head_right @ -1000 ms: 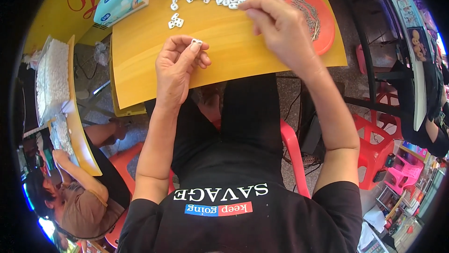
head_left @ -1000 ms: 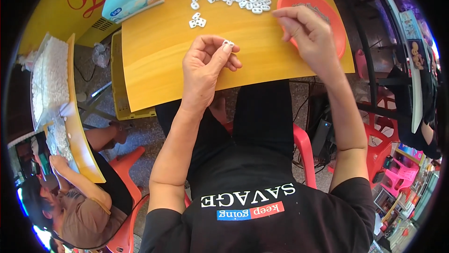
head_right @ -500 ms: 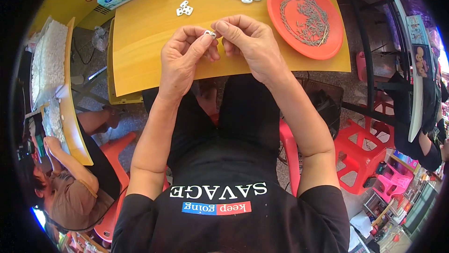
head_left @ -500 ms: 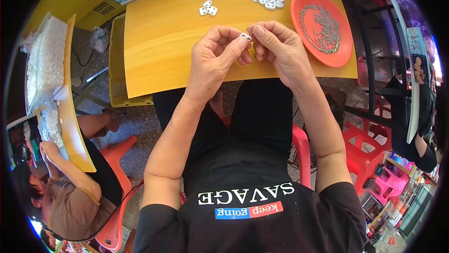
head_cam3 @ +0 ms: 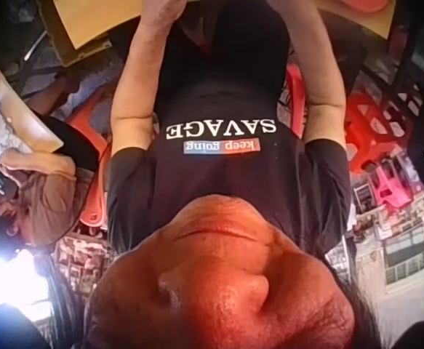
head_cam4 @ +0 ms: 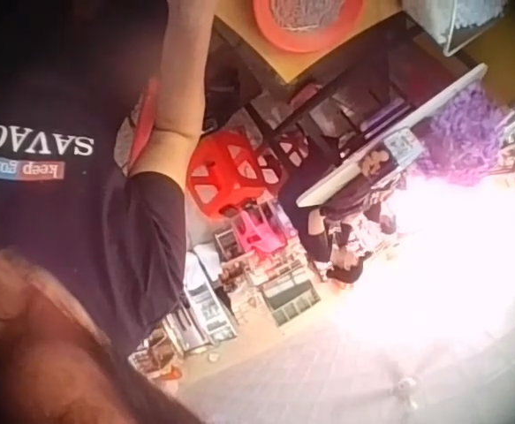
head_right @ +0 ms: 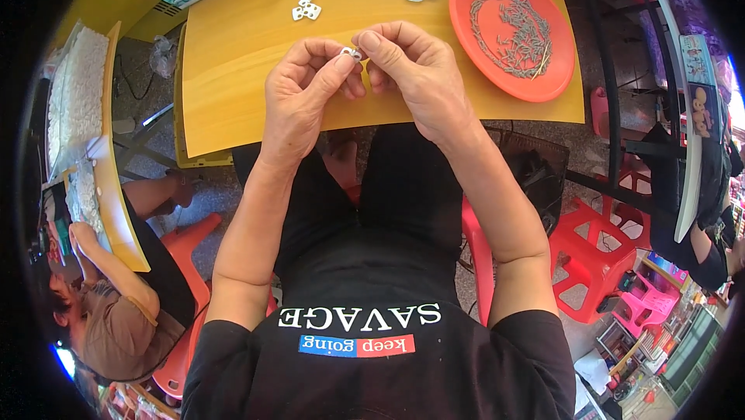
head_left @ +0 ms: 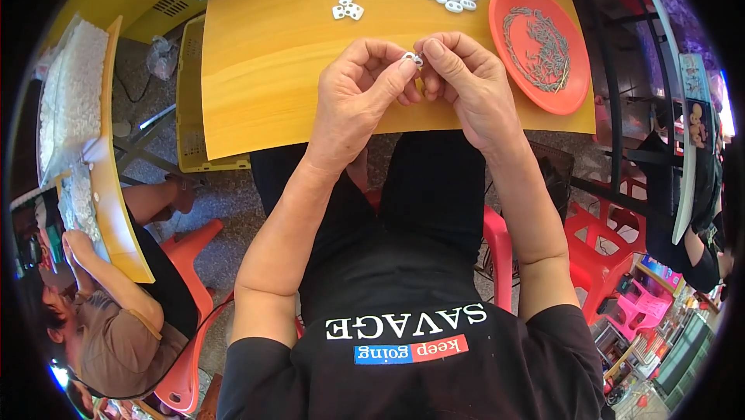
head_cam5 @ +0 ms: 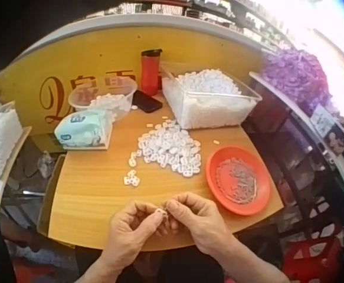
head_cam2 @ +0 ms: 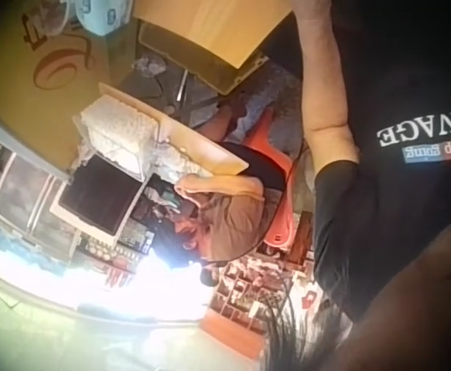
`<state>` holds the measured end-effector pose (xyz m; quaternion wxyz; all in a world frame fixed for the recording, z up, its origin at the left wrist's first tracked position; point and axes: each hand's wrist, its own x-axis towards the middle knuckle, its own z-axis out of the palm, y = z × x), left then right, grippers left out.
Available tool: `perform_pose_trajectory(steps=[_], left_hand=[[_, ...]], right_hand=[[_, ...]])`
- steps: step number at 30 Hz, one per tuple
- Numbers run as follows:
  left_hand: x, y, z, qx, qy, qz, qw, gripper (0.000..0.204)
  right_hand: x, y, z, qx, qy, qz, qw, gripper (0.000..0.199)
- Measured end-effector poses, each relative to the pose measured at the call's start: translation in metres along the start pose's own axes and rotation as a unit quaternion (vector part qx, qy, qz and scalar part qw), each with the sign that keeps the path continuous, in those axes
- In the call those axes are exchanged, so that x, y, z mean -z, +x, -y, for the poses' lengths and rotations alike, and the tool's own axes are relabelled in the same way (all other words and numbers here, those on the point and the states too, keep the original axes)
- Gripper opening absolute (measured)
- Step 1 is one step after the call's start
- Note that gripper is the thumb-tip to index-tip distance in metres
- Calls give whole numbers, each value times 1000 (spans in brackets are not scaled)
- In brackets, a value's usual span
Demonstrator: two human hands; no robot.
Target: Manually assembling small white plastic components by attaching metal rings.
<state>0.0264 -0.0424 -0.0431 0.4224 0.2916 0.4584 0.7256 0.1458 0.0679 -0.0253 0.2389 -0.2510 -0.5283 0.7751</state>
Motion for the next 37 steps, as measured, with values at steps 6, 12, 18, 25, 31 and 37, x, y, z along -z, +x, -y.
perform_pose_trajectory(steps=[6,12,18,25,31,37], left_hand=[[-1,0,-2,3,5,-1,1000,13],[0,0,-2,5,6,0,1000,14],[0,0,-1,2,6,-1,1000,14],[0,0,0,4,-7,-5,1000,15],[-1,0,3,7,-35,-22,999,15],[-1,0,0,10,4,-40,999,16]], right_hand=[[-3,0,1,46,-76,-16,996,24],[-4,0,0,108,-134,-24,985,22],[-5,-1,0,106,-141,-23,984,21],[-5,-2,-2,148,-185,-37,971,18],[-9,-4,-8,182,-198,-49,962,12],[-12,-1,-22,172,-199,-68,962,10]])
